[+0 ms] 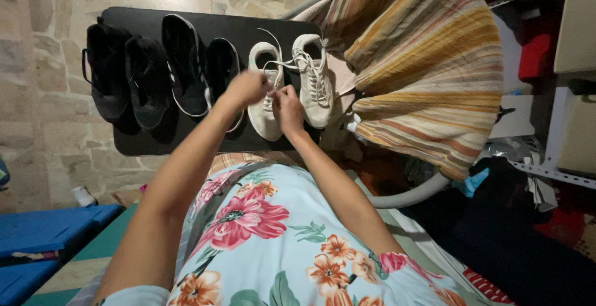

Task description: The person unlaces a pair of black sneakers and a pair of white sneakers on a black table, then relaces each shoe with its original laces. The person handles the shoes one at a time, threading the laces through the eyelets and tying them.

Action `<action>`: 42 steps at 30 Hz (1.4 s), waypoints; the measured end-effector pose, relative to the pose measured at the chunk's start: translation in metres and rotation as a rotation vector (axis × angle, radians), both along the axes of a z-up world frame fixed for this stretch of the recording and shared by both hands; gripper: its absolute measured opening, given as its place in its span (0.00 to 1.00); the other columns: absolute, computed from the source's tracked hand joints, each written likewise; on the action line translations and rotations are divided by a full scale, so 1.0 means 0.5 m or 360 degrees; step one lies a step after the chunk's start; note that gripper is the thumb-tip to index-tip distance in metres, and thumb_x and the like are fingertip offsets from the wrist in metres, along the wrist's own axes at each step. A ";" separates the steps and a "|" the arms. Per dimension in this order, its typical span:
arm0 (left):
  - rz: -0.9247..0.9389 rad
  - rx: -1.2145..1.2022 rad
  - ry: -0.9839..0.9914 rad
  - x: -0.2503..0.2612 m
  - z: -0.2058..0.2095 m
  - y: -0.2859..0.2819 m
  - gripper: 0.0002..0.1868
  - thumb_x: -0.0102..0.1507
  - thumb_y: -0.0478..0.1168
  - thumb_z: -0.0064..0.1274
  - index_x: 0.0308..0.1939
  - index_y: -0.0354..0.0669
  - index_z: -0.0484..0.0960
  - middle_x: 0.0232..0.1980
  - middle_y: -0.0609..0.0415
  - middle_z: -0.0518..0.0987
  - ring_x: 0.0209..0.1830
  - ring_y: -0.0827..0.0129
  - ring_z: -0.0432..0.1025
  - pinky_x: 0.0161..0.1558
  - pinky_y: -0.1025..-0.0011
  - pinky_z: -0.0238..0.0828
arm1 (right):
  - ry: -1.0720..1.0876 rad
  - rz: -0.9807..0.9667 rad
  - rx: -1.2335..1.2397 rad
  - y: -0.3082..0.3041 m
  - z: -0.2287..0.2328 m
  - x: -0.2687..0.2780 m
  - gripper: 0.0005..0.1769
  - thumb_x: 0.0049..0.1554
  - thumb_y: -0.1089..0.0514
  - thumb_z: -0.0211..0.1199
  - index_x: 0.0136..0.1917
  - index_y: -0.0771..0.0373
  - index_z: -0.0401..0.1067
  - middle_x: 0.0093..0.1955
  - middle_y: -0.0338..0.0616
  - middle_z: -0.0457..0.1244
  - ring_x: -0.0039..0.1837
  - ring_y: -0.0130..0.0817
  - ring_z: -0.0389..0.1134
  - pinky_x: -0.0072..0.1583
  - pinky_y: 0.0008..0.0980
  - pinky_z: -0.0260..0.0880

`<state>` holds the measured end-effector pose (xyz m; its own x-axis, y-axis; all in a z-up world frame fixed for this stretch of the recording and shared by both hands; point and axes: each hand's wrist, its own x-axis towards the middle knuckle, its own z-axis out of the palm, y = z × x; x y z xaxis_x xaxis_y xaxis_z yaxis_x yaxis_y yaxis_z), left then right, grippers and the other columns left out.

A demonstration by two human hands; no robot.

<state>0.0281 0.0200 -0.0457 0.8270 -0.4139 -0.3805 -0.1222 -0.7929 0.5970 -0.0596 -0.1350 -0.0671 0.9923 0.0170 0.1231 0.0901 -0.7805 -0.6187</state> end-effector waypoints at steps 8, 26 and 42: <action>0.0400 -0.0188 -0.0739 0.059 0.115 -0.030 0.39 0.54 0.47 0.67 0.66 0.39 0.69 0.61 0.35 0.72 0.59 0.40 0.70 0.56 0.50 0.67 | -0.0276 -0.0024 -0.0227 0.023 -0.032 0.034 0.08 0.58 0.55 0.65 0.47 0.56 0.69 0.49 0.45 0.62 0.49 0.49 0.70 0.47 0.46 0.72; 0.0553 -0.0075 -0.0431 -0.139 -0.101 -0.033 0.30 0.63 0.33 0.49 0.70 0.51 0.66 0.59 0.41 0.71 0.45 0.46 0.76 0.39 0.54 0.75 | -0.0541 0.0149 -0.0795 0.025 -0.101 0.075 0.04 0.53 0.60 0.63 0.41 0.63 0.73 0.50 0.52 0.64 0.47 0.43 0.70 0.43 0.40 0.71; -0.0029 0.0593 -0.0958 0.008 -0.165 -0.012 0.10 0.62 0.44 0.53 0.45 0.56 0.87 0.66 0.47 0.69 0.60 0.57 0.65 0.43 0.65 0.71 | 0.0422 0.0152 -0.0041 -0.007 -0.009 0.032 0.13 0.63 0.49 0.59 0.55 0.57 0.71 0.42 0.53 0.69 0.46 0.55 0.73 0.48 0.51 0.71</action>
